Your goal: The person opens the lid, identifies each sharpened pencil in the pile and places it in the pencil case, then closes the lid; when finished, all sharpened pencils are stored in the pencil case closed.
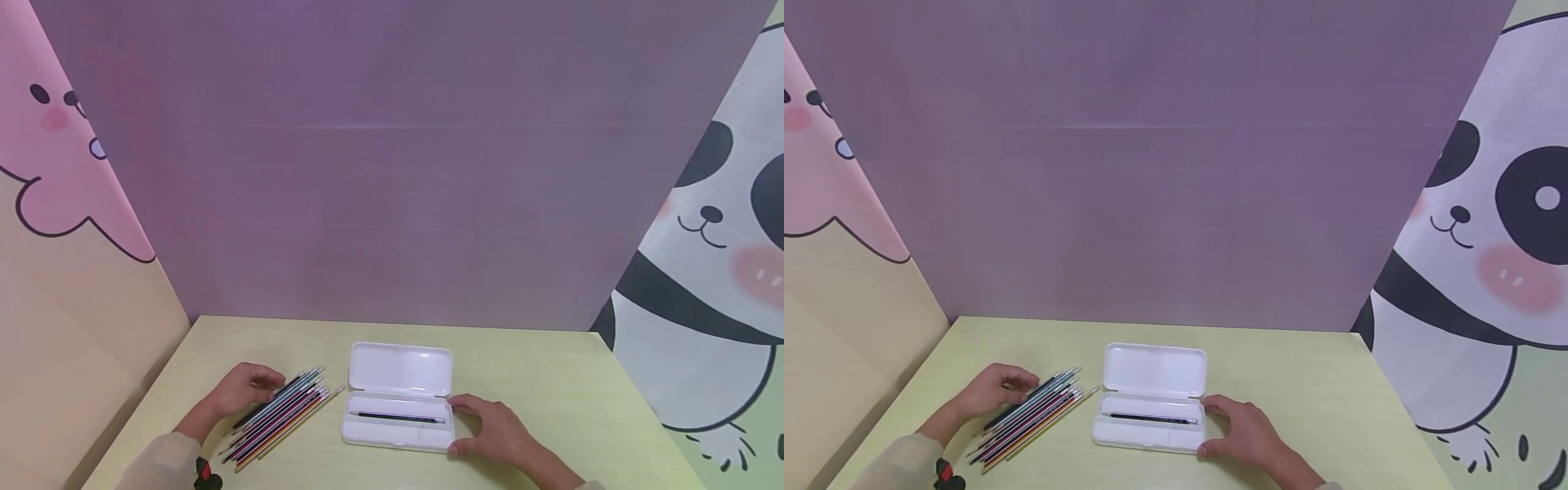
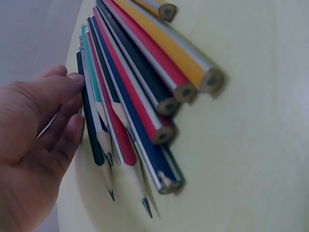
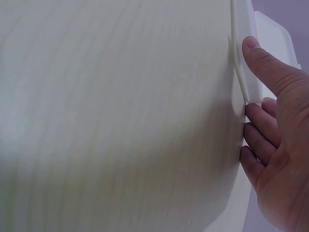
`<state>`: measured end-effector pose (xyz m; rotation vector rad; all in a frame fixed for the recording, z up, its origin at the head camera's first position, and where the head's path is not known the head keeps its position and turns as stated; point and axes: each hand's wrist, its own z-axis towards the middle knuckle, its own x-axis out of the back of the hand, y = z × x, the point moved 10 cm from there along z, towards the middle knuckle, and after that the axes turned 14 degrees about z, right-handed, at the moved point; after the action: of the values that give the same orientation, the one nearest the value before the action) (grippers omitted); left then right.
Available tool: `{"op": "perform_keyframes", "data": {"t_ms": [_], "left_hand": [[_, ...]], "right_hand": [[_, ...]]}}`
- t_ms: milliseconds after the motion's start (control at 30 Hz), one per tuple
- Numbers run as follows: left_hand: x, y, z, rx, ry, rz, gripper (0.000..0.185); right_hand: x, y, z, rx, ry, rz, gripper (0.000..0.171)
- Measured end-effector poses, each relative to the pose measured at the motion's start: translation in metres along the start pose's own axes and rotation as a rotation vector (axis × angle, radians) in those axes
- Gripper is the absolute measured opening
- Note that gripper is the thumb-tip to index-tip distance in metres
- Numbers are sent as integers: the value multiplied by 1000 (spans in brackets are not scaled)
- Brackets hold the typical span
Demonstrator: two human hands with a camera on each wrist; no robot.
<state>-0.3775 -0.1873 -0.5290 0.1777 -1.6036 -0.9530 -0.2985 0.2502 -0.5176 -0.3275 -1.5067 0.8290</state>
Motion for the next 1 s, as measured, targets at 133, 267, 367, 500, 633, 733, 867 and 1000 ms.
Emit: {"op": "perform_keyframes", "data": {"t_ms": [133,267,367,500,633,733,867,1000], "left_hand": [[0,1,1,3,9,24,28],[-2,-2,2,25,8,51,27],[-2,-2,2,49,17,104,25],[1,-1,2,93,30,184,21],[3,0,2,110,38,217,19],[6,2,2,97,42,229,17],[11,4,2,84,42,243,17],[17,10,2,74,46,223,17]], "right_hand": [[0,1,1,-9,0,2,77],[-1,3,1,-14,-3,-6,79],[-1,2,1,-10,-5,-9,79],[0,1,1,-4,-3,-7,78],[-1,1,1,0,-4,-3,77],[-1,1,1,-1,-4,-1,78],[-2,2,2,-11,-6,-3,78],[-1,2,2,-13,-7,1,78]]}}
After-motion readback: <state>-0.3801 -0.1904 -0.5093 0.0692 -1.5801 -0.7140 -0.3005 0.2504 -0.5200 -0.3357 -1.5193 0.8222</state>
